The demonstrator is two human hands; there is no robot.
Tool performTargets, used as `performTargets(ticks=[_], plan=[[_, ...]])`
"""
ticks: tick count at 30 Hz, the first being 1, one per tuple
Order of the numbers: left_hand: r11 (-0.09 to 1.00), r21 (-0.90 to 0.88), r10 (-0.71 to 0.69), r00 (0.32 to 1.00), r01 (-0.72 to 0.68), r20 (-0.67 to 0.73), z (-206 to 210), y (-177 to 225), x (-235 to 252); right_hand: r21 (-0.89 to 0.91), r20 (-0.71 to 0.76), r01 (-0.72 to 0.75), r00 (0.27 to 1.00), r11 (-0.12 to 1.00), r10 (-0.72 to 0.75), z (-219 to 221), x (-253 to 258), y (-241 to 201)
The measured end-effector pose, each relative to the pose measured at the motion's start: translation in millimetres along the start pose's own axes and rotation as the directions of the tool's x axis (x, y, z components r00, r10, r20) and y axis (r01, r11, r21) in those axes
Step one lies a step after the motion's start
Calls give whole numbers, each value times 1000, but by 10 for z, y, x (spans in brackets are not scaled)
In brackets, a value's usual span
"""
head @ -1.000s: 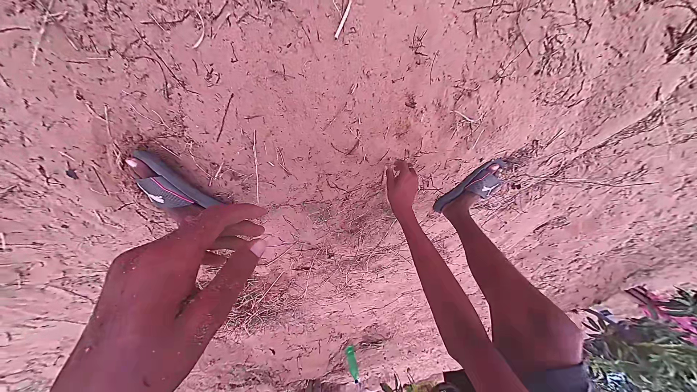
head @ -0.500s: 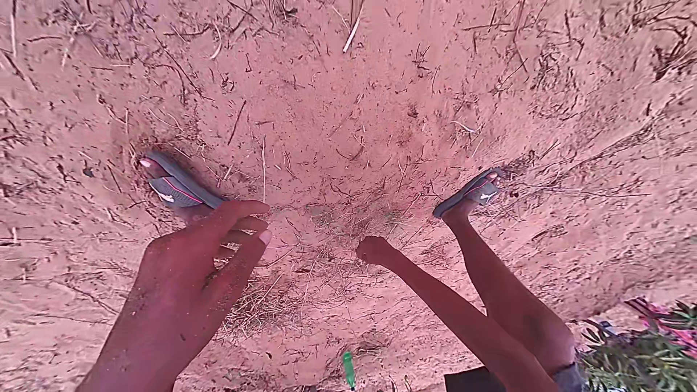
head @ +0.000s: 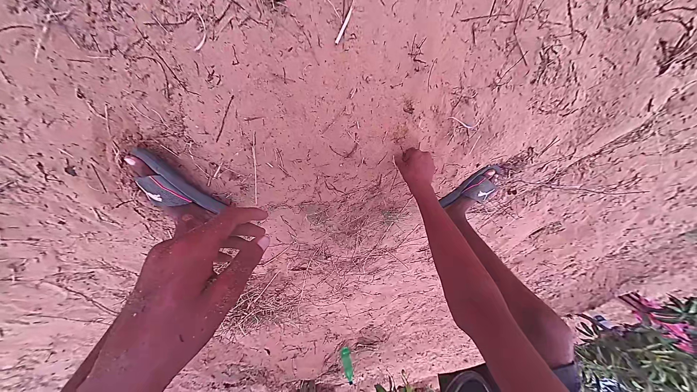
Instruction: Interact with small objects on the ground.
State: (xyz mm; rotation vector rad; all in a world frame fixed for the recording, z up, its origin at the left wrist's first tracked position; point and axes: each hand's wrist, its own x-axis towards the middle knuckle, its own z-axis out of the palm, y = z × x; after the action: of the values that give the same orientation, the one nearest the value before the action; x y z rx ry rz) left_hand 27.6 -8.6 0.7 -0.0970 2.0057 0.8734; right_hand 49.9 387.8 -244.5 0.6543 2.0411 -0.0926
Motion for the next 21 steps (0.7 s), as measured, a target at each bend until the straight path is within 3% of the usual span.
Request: performTargets(ticks=[3, 7, 12, 16, 19, 21], plan=[[1000, -6, -4, 1000, 4, -9, 13, 12, 27, 206, -7, 43, 999, 978, -42, 163, 17, 109], [998, -28, -62, 998, 63, 25, 23, 69, 44, 505, -49, 40, 999, 862, -18, 322, -35, 86], [999, -38, -34, 999, 35, 23, 84, 82, 83, 138, 16, 11, 1000, 990, -14, 226, -72, -111], [999, -43, 24, 1000, -24, -3, 72, 235, 145, 174, -102, 80, 993, 981, -63, 247, -126, 45], [999, -37, 23, 999, -24, -32, 93, 260, 151, 161, -99, 296, 954, 942, -283, 233, -216, 185], [999, -31, 21, 999, -22, -33, 105, 263, 133, 106, 35, 443, 893, 890, -449, 309, -410, 300]])
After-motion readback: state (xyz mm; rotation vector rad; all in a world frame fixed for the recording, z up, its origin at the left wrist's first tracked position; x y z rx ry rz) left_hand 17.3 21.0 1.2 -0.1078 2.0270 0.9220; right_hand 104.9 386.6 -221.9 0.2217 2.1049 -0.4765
